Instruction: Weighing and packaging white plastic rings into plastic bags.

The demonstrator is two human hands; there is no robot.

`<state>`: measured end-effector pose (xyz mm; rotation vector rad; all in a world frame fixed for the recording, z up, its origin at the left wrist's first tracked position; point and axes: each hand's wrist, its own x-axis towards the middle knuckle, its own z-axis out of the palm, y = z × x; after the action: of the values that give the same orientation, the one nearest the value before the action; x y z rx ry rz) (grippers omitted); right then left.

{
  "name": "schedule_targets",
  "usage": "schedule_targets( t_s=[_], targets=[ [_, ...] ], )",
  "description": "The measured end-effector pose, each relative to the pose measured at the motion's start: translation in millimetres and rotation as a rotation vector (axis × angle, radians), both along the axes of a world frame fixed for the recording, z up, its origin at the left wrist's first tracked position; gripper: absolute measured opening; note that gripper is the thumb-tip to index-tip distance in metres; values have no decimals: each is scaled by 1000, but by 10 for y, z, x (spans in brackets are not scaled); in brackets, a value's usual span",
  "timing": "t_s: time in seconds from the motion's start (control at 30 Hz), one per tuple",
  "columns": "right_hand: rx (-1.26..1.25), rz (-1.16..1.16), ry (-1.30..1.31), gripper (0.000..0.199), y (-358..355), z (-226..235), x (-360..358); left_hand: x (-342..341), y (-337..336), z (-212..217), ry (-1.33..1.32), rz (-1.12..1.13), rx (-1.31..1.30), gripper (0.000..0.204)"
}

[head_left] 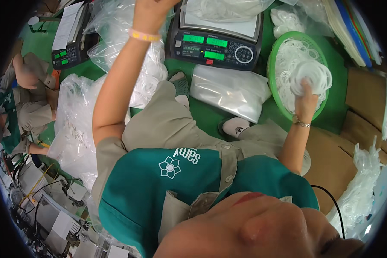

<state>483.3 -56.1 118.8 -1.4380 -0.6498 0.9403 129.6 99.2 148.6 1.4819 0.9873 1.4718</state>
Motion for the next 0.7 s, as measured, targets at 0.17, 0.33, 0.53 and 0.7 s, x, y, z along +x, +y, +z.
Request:
schedule_targets(
  t_s=[0.17,0.33,0.53,0.7],
  targets=[
    [-285,-111,-279,34,55,-616,900,67,433,109,372,-53,21,112],
    [-513,-93,-1145,53,-73,-1402,1278,94,540,61,368,-113,18,115],
    [144,327,-986,8,460,-1263,-173,-36,503,222,-279,-593,-371,119],
    [-99,506,-1387,18,610,-1631,-557,56,494,155,-228,-604,-328,118]
  ],
)
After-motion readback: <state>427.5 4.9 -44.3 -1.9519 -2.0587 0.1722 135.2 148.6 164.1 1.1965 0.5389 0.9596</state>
